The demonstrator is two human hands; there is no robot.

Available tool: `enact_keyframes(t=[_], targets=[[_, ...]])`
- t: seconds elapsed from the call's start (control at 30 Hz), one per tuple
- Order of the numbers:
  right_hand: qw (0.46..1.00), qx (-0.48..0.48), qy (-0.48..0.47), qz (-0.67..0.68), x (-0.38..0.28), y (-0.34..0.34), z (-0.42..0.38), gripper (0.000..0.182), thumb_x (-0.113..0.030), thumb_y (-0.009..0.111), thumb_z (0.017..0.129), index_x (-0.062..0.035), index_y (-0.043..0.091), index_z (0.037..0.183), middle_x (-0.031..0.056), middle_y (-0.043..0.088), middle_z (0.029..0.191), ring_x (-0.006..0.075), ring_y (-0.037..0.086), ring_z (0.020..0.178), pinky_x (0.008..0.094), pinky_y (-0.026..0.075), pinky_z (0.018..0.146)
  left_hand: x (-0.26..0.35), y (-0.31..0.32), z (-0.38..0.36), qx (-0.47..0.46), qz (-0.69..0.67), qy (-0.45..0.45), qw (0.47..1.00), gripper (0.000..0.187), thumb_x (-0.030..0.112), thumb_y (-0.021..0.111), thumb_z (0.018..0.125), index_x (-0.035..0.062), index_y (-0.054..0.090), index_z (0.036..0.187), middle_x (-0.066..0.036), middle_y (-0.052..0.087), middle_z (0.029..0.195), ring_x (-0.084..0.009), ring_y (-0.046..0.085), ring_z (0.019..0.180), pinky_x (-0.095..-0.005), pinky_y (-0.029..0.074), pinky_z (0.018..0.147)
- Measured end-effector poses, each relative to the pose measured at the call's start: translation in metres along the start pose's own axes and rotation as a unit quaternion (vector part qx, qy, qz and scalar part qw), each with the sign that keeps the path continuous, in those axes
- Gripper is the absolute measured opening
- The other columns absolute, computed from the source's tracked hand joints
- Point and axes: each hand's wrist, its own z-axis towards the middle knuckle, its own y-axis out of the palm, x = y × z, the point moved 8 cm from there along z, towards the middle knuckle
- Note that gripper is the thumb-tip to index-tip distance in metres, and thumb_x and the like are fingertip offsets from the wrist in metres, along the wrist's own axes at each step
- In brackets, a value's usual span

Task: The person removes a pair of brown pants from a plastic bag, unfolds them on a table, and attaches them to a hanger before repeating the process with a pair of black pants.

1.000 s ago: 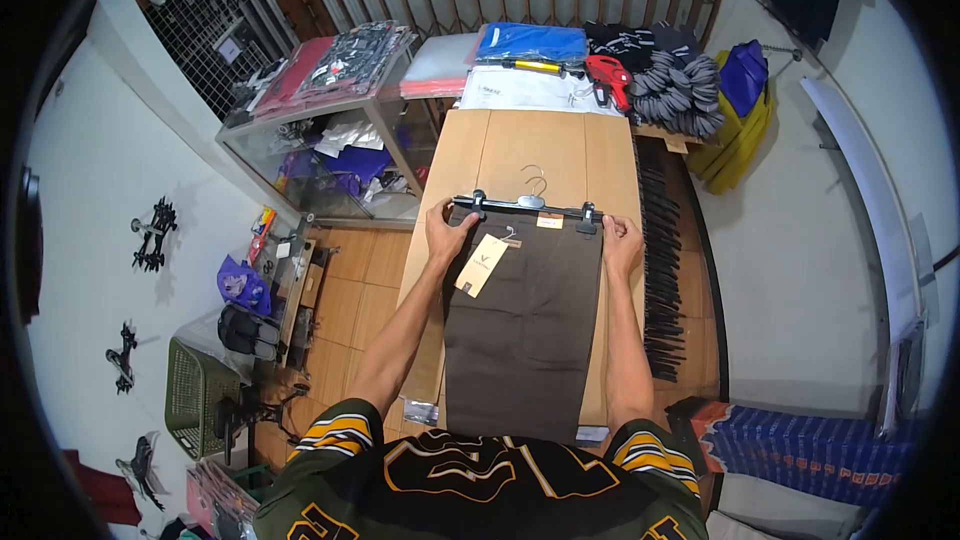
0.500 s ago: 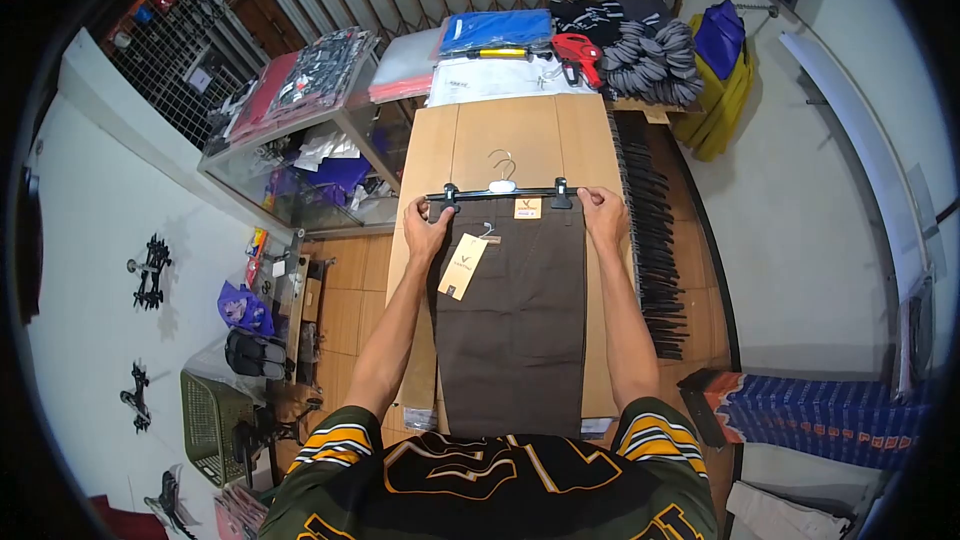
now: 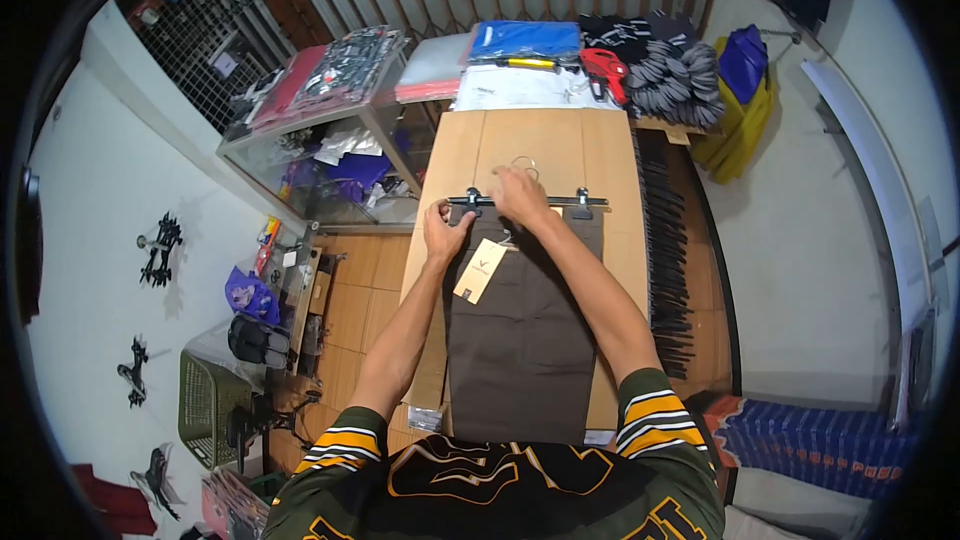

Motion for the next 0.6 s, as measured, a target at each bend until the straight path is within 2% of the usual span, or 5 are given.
enact_keyframes(t=[0.13,0.17,0.3,0.53,0.6], targets=[[0.99,-0.134,0.016,-0.041,-0.014,0.047,0.009,0.05,-0.028,0.07,0.09,-0.0022,0.061,0.132,0.0238,0.064,0.128,0.0419,0.059,0.12,0.049,0.048,0.102,-0.006,0.001,0.002,-0.004,-0.008,0.016,1.0,0.071,0.03,0.093,0.072,-0.0031,0.058,0.124,-0.016,0.062,0.11,-0.0272,0.062,0.098,-0.038,0.052,0.088],[0.996,-0.085,-0.016,-0.032,-0.016,0.052,0.011,0.045,-0.026,0.074,0.087,-0.002,0.063,0.124,0.0263,0.067,0.115,0.0447,0.063,0.11,0.0524,0.051,0.096,-0.004,-0.001,0.001,0.0,-0.031,0.024,0.999,0.071,0.027,0.093,0.071,-0.0026,0.058,0.125,-0.016,0.062,0.111,-0.0266,0.062,0.099,-0.0374,0.052,0.089],[0.992,-0.12,-0.013,-0.031,0.001,0.079,0.021,0.045,-0.022,0.075,0.086,-0.0077,0.061,0.127,0.0244,0.068,0.115,0.044,0.064,0.111,0.0515,0.051,0.095,-0.003,-0.004,0.0,-0.026,-0.07,0.016,0.997,0.076,0.023,0.095,0.069,-0.0025,0.055,0.128,-0.012,0.064,0.105,-0.0213,0.061,0.092,-0.0345,0.053,0.084],[0.988,-0.132,0.044,0.065,0.008,0.078,0.039,0.04,-0.013,0.078,0.081,-0.0014,0.058,0.114,0.025,0.071,0.104,0.0409,0.069,0.102,0.0459,0.053,0.088,-0.016,0.006,0.007,-0.066,-0.075,-0.061,0.993,0.074,0.017,0.093,0.07,-0.0014,0.053,0.129,-0.011,0.066,0.093,-0.0237,0.064,0.083,-0.037,0.054,0.079],[0.988,-0.097,0.061,0.107,0.02,0.083,0.046,0.036,-0.017,0.073,0.087,-0.0028,0.063,0.118,0.025,0.072,0.103,0.0376,0.07,0.1,0.0438,0.053,0.089,-0.023,0.015,0.012,-0.085,-0.121,-0.043,0.988,0.049,0.02,0.085,0.08,-0.0014,0.063,0.118,-0.012,0.071,0.089,-0.0235,0.066,0.078,-0.0369,0.054,0.077]])
